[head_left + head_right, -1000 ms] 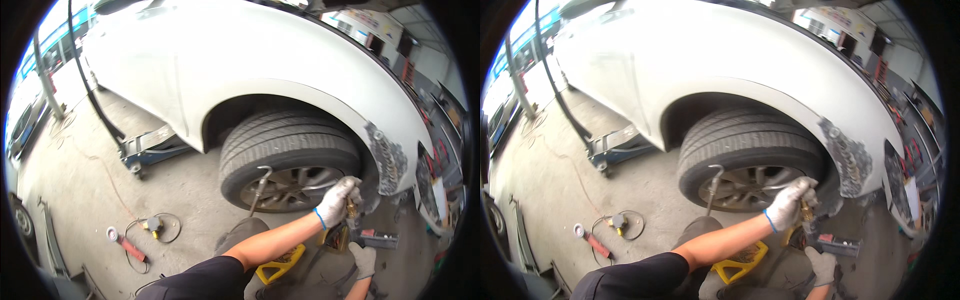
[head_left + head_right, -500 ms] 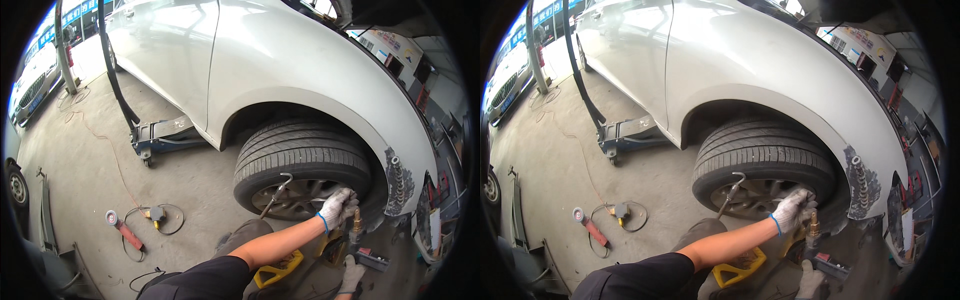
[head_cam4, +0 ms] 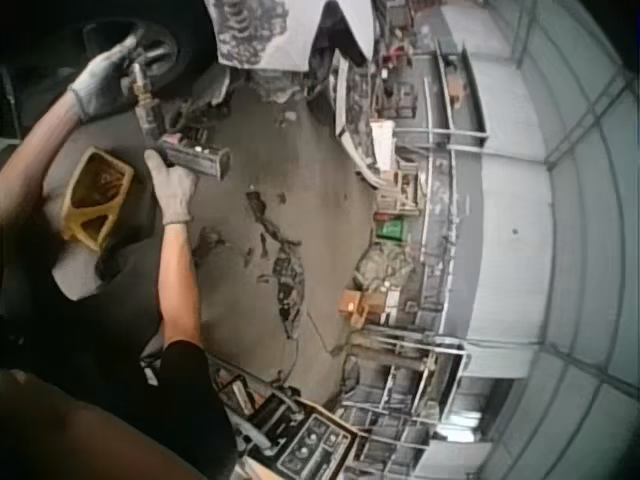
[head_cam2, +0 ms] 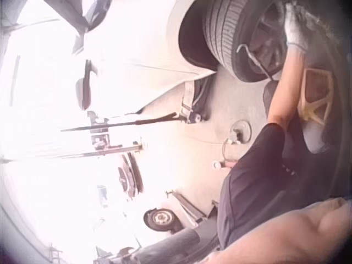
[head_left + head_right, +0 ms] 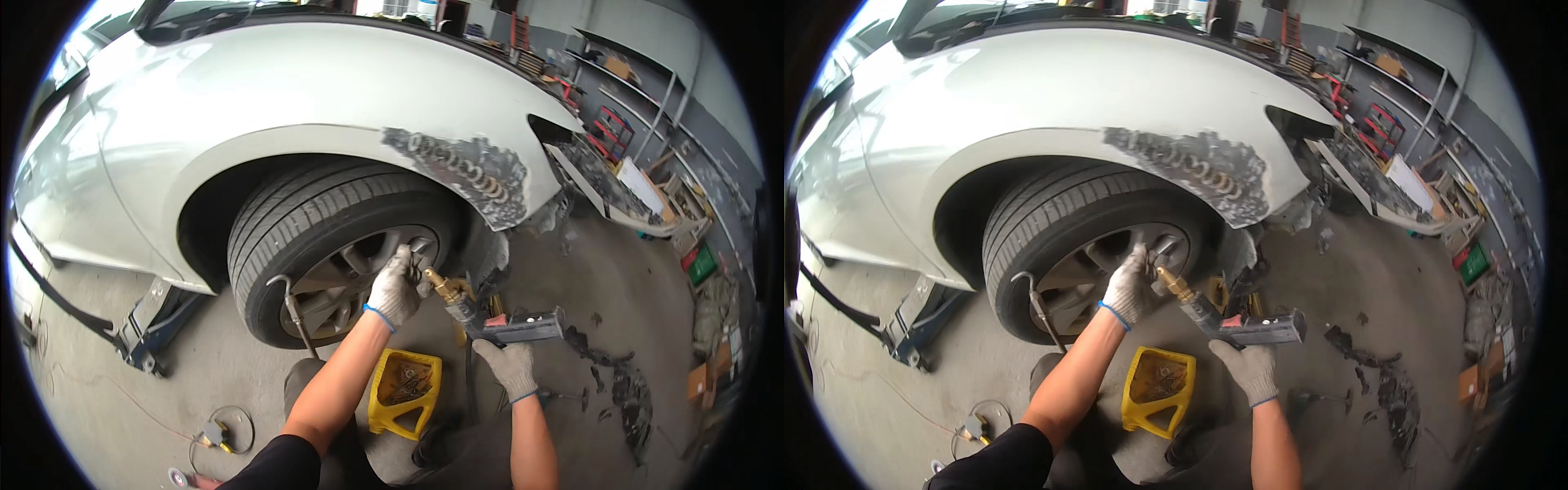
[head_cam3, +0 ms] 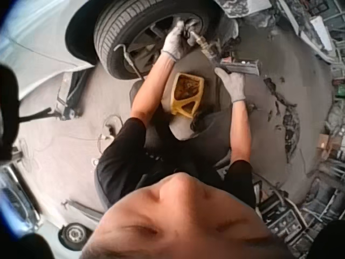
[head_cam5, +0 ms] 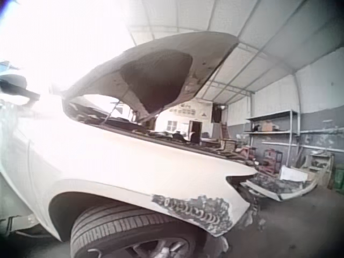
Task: The person uses a pneumatic tool to heat and pull out a dent on the front wheel arch of a white car. They then use a hammer and a metal rod to further shape and smooth the metal panel.
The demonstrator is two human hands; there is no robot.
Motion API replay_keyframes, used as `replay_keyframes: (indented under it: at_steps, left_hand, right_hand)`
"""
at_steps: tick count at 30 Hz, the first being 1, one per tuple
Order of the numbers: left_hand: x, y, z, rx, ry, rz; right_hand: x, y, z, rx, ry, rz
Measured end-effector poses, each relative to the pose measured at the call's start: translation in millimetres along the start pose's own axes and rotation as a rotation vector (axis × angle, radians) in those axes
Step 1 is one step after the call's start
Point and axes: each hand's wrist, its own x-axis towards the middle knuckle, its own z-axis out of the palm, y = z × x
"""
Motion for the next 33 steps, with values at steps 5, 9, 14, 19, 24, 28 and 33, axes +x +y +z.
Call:
replay_keyframes:
  at_steps: [5, 9, 14, 19, 24, 28, 33]
  left_hand:
    - [-7.6, -15.8, 21.5, -0.013, 0.088, -0.022]
    - [-2.0, -15.5, 13.4, -0.005, 0.002, -0.06]
    - [-8.9, -14.1, 24.6, 0.229, 0.084, 0.048]
    - [-12.3, -23.6, 34.0, 0.392, 0.02, 0.118]
    - [-14.2, -33.2, 30.8, 0.596, 0.042, 0.181]
    - [-7.7, -41.3, 51.5, 0.655, 0.066, 0.242]
    - [-7.3, -52.9, 98.5, 0.739, 0.026, 0.2]
  right_hand:
    - [-8.7, 18.2, -13.2, 0.016, -0.042, 0.073]
    - [-5.6, 23.1, -6.9, 0.017, -0.049, 0.066]
    - [-3.5, 15.1, -7.2, 0.021, -0.05, 0.088]
    - [-7.1, 24.8, -11.9, -0.031, -0.011, 0.03]
    - [-19.0, 31.9, -3.8, -0.535, 0.25, -0.183]
    - [-15.3, 17.2, -12.6, -0.503, 0.396, -0.28]
    - [-20.4, 28.6, -26.8, -0.449, 0.474, -0.18]
